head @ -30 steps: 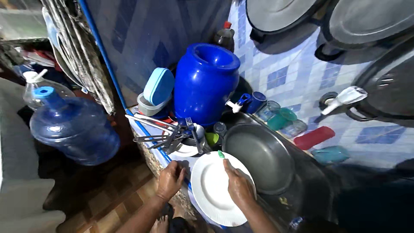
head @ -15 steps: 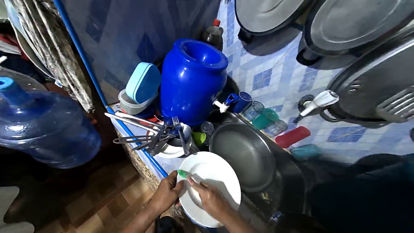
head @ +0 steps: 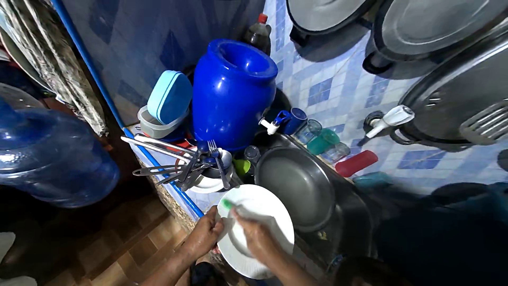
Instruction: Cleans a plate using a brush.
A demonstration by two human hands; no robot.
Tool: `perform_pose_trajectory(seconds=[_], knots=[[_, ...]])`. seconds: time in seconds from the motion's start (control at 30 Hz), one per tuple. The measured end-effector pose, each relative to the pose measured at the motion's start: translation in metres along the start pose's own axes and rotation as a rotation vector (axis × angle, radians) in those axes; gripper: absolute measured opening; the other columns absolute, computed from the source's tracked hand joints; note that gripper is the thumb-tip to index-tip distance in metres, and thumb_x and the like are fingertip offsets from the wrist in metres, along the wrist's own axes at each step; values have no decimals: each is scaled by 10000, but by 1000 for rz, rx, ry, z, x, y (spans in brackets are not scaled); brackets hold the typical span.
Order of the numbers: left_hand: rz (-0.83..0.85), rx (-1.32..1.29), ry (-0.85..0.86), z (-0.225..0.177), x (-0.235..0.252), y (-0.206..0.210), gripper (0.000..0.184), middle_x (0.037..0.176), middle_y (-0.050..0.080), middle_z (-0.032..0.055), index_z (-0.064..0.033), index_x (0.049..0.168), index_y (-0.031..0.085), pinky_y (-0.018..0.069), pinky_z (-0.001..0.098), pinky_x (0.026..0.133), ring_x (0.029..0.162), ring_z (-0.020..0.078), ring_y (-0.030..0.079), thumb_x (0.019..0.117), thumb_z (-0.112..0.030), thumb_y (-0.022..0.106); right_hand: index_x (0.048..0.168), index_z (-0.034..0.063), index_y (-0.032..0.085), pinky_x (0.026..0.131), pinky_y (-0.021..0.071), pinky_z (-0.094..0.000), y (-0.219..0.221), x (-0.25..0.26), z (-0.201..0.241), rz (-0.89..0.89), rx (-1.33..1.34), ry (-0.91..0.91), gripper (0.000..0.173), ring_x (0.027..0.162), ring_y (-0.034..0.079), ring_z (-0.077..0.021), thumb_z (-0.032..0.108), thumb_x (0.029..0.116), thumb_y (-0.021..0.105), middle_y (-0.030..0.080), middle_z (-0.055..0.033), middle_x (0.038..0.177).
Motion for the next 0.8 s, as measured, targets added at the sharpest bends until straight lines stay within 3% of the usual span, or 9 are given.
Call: perform_pose_trajectory(seconds=[0.03, 0.1, 0.17, 0.33, 0.4, 0.53, 0.6, 0.7, 0.8], knots=[[2, 16, -3, -1, 1, 0, 383, 947, 645, 81, -10, 1418, 441, 563, 292, 585, 646, 107, 639, 1070, -168, 423, 1515, 99, 520, 897, 556, -567, 2, -3, 3, -9, -6, -39, 545, 961, 713, -434, -45, 999, 419, 721, -272, 1084], [11, 31, -24, 0, 1, 1, 374, 903, 635, 75, -19, 1423, 432, 562, 280, 557, 603, 100, 628, 1086, -180, 416, 1496, 109, 547, 959, 542, -562, -12, 3, -10, -75, -62, 19, 520, 1051, 711, -421, -36, 1011, 427, 722, -246, 1178], [25, 26, -43, 1, 0, 2, 366, 863, 620, 62, -25, 1422, 418, 553, 266, 530, 559, 91, 608, 1087, -173, 411, 1516, 117, 521, 966, 536, -544, -22, 13, -27, -163, -96, 106, 499, 1044, 714, -406, 1, 1041, 422, 730, -227, 1165], [19, 16, -19, -1, 2, 1, 385, 878, 616, 64, 7, 1416, 411, 546, 266, 521, 563, 90, 605, 1072, -166, 406, 1545, 155, 489, 864, 562, -575, 7, -2, 10, 33, -62, 33, 572, 943, 704, -444, -22, 1003, 444, 705, -278, 1090], [34, 33, -28, 1, 2, 2, 387, 900, 619, 72, 3, 1427, 408, 552, 265, 542, 584, 91, 614, 1078, -164, 400, 1545, 161, 486, 934, 535, -587, -10, 6, -5, -11, -139, 147, 559, 1031, 696, -461, -23, 1023, 408, 709, -274, 1153], [56, 6, -24, -2, 2, 0, 410, 989, 647, 110, -7, 1454, 412, 580, 309, 616, 680, 132, 657, 1088, -193, 405, 1459, 176, 603, 703, 583, -590, -25, 0, -19, -297, -301, 113, 533, 771, 725, -435, -27, 983, 480, 742, -226, 929], [45, -126, 21, 5, -6, -6, 405, 969, 669, 105, -35, 1437, 450, 588, 307, 624, 680, 135, 666, 1102, -262, 425, 1418, 133, 640, 622, 570, -610, -17, -16, -10, -347, -315, 57, 501, 706, 711, -439, -32, 958, 529, 731, -242, 920], [-85, -398, 35, 29, -44, -36, 372, 819, 687, 54, -75, 1410, 504, 597, 272, 639, 659, 114, 681, 1103, -261, 408, 1440, 41, 593, 629, 562, -637, -4, -35, -6, -318, -304, 17, 469, 758, 710, -470, -5, 975, 547, 711, -281, 1033], [-450, -343, -84, 86, -113, -91, 287, 865, 698, 48, -26, 1292, 595, 610, 300, 712, 727, 119, 694, 1082, -171, 462, 1471, -10, 534, 722, 571, -629, 3, -41, -7, -235, -307, -11, 486, 880, 697, -501, 25, 986, 548, 654, -330, 1144]])
Point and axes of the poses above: each hand's wrist, its own x-axis towards the middle knuckle, its own y-axis out of the palm, z = x × y, the point moved 5 cm from there along x, towards the middle knuckle
